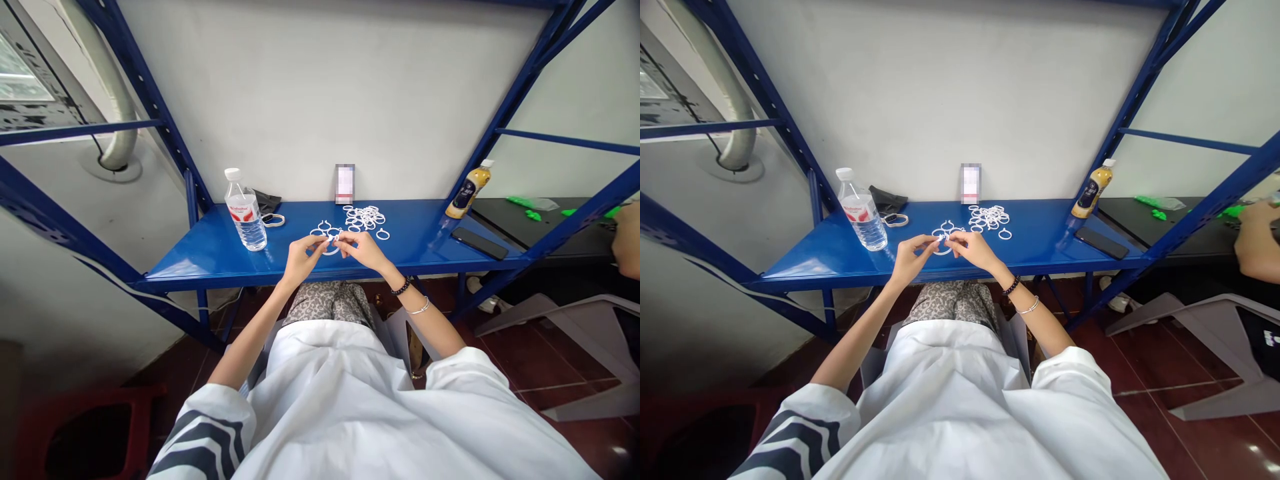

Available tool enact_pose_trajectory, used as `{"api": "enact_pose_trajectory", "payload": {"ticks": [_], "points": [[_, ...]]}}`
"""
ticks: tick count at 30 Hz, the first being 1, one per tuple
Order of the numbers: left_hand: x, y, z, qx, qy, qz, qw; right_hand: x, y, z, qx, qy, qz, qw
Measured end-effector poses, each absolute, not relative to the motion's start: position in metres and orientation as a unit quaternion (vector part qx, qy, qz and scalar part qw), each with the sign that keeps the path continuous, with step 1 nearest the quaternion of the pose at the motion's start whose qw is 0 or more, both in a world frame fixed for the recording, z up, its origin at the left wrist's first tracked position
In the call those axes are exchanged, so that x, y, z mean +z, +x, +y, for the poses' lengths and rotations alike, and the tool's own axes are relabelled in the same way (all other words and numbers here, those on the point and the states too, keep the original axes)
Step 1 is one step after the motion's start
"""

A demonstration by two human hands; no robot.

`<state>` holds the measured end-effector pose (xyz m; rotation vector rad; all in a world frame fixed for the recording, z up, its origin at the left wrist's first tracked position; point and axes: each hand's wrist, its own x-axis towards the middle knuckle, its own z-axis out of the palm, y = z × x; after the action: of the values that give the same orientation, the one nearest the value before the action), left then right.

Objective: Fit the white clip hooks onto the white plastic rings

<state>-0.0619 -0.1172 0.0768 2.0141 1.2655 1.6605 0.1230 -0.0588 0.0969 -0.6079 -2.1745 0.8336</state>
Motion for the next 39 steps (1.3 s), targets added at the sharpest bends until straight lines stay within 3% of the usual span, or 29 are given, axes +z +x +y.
{"api": "enact_pose_trajectory", "payload": {"ticks": [12,17,34,39], "points": [[0.111,-0.05,-0.155,0.612,0.668,0.387,0.17,0.125,0.134,-0.086,0.512,-0.15,-0.789,0.305],[0.117,-0.048,-0.162,0.608,0.682,0.374,0.161,0.126,0.132,-0.089,0.54,-0.138,-0.758,0.339],[0.12,-0.042,-0.171,0.603,0.688,0.367,0.169,0.131,0.132,-0.1,0.508,-0.114,-0.752,0.404],[0.123,-0.043,-0.174,0.573,0.719,0.375,0.12,0.135,0.133,-0.103,0.489,-0.122,-0.756,0.419]]}}
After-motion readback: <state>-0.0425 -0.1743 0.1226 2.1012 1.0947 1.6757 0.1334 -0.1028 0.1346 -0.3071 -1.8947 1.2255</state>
